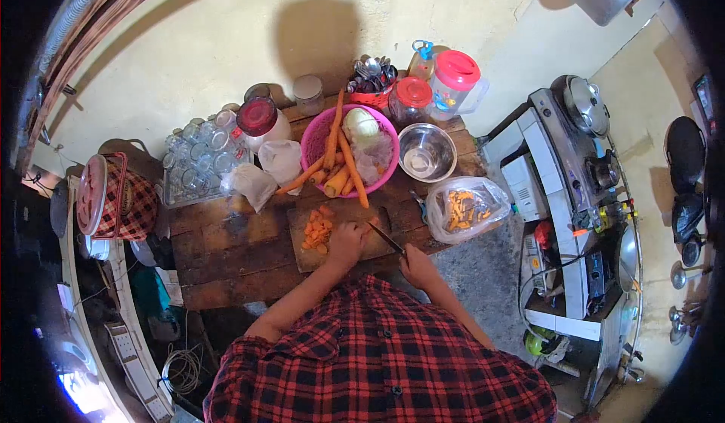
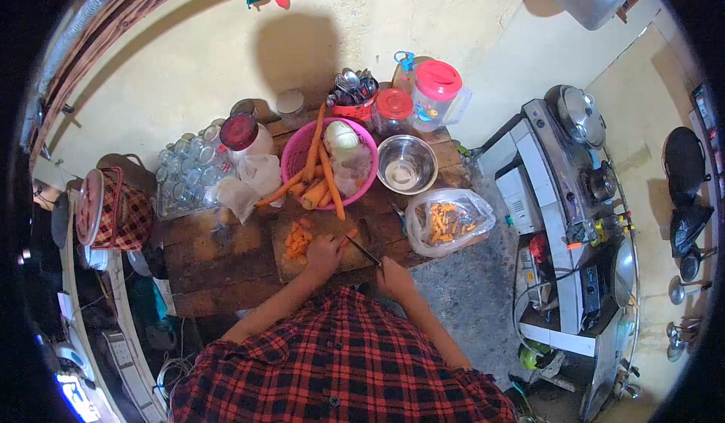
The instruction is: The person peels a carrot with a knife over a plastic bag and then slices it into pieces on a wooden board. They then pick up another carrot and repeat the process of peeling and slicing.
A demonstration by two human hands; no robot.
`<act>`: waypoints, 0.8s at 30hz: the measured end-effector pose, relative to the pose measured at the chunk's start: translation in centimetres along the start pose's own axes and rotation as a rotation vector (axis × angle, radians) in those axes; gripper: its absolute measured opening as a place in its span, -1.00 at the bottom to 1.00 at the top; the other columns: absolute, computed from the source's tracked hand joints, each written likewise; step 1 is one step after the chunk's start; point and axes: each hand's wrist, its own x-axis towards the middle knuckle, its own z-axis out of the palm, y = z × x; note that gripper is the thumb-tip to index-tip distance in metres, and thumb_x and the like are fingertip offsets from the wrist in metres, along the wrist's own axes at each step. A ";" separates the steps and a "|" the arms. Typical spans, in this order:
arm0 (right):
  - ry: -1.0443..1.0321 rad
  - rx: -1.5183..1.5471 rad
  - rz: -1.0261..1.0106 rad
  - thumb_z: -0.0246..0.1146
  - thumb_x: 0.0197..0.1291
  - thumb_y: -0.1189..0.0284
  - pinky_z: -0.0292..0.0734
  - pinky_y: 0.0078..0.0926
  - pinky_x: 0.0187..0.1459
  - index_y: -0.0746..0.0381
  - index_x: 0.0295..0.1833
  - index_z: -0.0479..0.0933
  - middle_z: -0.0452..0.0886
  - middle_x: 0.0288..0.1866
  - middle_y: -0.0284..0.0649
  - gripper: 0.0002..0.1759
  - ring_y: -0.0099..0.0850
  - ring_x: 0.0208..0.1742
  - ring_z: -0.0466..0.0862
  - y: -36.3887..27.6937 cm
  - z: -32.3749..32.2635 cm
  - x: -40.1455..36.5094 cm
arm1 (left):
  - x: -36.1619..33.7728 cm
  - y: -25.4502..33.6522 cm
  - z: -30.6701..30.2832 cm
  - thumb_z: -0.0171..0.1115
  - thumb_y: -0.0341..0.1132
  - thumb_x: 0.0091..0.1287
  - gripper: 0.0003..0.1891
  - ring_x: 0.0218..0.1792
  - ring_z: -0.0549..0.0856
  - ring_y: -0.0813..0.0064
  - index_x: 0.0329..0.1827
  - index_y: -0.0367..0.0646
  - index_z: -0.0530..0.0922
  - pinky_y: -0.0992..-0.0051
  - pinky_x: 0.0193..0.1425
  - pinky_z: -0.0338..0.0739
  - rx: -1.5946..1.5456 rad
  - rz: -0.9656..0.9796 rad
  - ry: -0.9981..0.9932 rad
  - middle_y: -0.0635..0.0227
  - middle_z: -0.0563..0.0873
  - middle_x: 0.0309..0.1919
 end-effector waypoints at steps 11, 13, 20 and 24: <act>-0.097 0.041 0.116 0.11 0.25 0.25 0.42 0.03 -0.32 0.30 -0.13 0.42 0.57 -0.39 0.17 -0.70 0.17 -0.29 0.56 -0.7 2.1 -1.3 | -2.3 -1.9 0.9 0.20 -0.34 0.13 -0.77 -0.12 0.58 0.16 -0.20 -0.26 0.60 0.28 -0.04 0.51 -0.104 0.105 0.087 0.18 0.61 -0.25; -0.036 0.040 0.117 0.11 0.25 0.23 0.41 0.03 -0.33 0.33 -0.19 0.43 0.56 -0.40 0.17 -0.68 0.17 -0.31 0.55 -0.8 2.4 -1.5 | -2.1 -1.7 1.1 0.20 -0.34 0.14 -0.77 -0.14 0.58 0.18 -0.19 -0.28 0.60 0.28 -0.06 0.51 -0.059 0.063 0.040 0.18 0.61 -0.28; 0.039 0.023 0.192 0.11 0.25 0.20 0.38 0.06 -0.35 0.38 -0.36 0.41 0.54 -0.47 0.18 -0.61 0.18 -0.36 0.53 -1.3 1.8 -1.1 | -2.1 -1.4 1.1 0.20 -0.34 0.13 -0.76 -0.18 0.58 0.20 -0.17 -0.25 0.62 0.30 -0.12 0.53 0.031 0.087 0.091 0.20 0.62 -0.31; 0.023 -0.013 0.151 0.09 0.26 0.19 0.38 0.06 -0.34 0.38 -0.35 0.42 0.54 -0.47 0.19 -0.59 0.19 -0.36 0.53 -1.4 1.9 -1.0 | -2.1 -1.5 0.9 0.19 -0.34 0.14 -0.72 -0.17 0.59 0.19 -0.11 -0.25 0.60 0.29 -0.14 0.55 0.049 0.083 0.039 0.20 0.62 -0.29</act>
